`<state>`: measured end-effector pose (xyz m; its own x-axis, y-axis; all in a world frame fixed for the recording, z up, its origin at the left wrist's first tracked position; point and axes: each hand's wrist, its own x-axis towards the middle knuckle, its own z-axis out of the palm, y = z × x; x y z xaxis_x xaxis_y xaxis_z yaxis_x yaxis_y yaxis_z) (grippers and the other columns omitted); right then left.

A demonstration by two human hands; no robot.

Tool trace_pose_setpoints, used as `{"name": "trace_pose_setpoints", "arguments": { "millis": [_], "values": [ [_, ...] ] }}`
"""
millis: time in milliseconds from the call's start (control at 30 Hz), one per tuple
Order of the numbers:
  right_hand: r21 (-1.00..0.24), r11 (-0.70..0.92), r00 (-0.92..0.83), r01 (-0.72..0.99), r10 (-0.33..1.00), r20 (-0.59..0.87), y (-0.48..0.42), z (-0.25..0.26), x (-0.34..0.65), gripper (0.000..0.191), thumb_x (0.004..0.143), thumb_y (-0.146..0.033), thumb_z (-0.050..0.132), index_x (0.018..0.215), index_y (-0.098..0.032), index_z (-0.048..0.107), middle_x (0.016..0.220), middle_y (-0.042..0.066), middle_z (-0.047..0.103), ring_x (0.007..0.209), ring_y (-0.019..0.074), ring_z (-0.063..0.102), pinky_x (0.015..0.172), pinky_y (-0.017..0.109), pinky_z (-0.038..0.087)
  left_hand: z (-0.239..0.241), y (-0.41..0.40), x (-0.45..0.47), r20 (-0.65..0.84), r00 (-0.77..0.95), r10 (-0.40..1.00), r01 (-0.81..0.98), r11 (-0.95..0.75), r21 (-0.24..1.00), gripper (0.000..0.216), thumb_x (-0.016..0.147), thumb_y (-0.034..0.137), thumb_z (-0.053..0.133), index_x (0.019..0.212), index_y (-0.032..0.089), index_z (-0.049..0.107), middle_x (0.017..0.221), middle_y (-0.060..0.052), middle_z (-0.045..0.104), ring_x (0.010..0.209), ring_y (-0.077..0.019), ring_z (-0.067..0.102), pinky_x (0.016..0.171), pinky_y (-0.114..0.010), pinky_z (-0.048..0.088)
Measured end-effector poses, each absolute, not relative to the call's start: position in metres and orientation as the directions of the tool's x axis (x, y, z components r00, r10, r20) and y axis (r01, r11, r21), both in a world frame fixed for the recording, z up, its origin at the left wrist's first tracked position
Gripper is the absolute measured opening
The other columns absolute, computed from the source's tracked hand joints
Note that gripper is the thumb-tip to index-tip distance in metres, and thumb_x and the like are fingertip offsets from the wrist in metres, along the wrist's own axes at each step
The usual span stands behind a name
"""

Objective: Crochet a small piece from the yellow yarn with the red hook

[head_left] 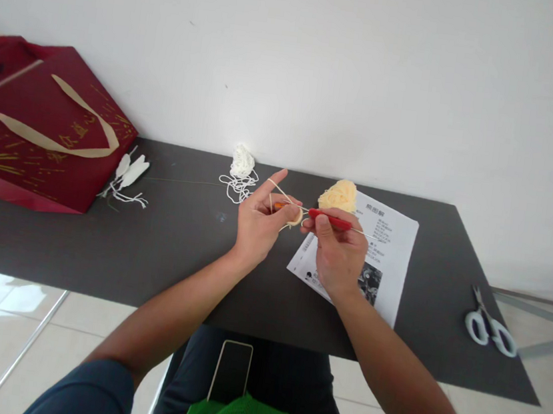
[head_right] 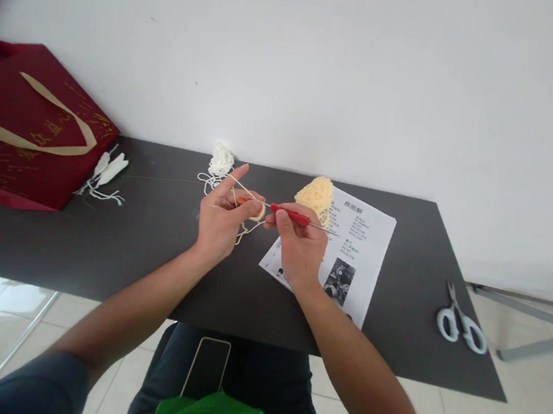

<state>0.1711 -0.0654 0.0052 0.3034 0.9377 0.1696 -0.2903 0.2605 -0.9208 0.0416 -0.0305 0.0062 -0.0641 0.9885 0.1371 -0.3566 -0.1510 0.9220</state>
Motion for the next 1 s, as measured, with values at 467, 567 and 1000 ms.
{"name": "trace_pose_setpoints", "arguments": {
  "millis": [467,567,1000],
  "values": [
    [-0.895,0.437,0.226,0.095,0.866,0.447,-0.074,-0.010,0.173,0.021,0.086,-0.026,0.081,0.103,-0.038,0.084,0.116,0.002,0.081,0.094,0.0216,0.077,0.096,0.047,0.066,0.014,-0.029,0.040,-0.174,0.036,0.984,-0.561,0.164,0.812,0.076,0.067,0.023,0.090,0.137,0.020,0.062,0.086,-0.003,0.079,0.056,-0.0055,0.057,0.048,-0.019,0.032],
    [-0.909,0.411,0.223,-0.066,0.894,0.388,-0.065,-0.012,0.173,0.015,0.086,-0.030,0.081,0.101,-0.033,0.084,0.114,0.002,0.081,0.084,0.0186,0.077,0.078,0.039,0.068,0.019,-0.029,0.038,-0.210,0.064,0.976,-0.608,0.205,0.767,0.073,0.065,0.020,0.091,0.132,0.014,0.064,0.083,-0.003,0.078,0.050,-0.0019,0.049,0.045,-0.017,0.028],
    [-0.851,0.228,0.197,-0.474,0.969,0.150,-0.047,-0.004,0.184,0.012,0.086,-0.030,0.082,0.092,-0.025,0.073,0.092,-0.002,0.079,0.070,0.0080,0.069,0.066,0.021,0.060,0.013,-0.030,0.043,-0.047,0.004,0.999,-0.472,0.043,0.881,0.078,0.065,0.014,0.087,0.138,0.012,0.058,0.078,0.000,0.079,0.067,-0.0108,0.070,0.072,-0.025,0.053]
  ]
}}
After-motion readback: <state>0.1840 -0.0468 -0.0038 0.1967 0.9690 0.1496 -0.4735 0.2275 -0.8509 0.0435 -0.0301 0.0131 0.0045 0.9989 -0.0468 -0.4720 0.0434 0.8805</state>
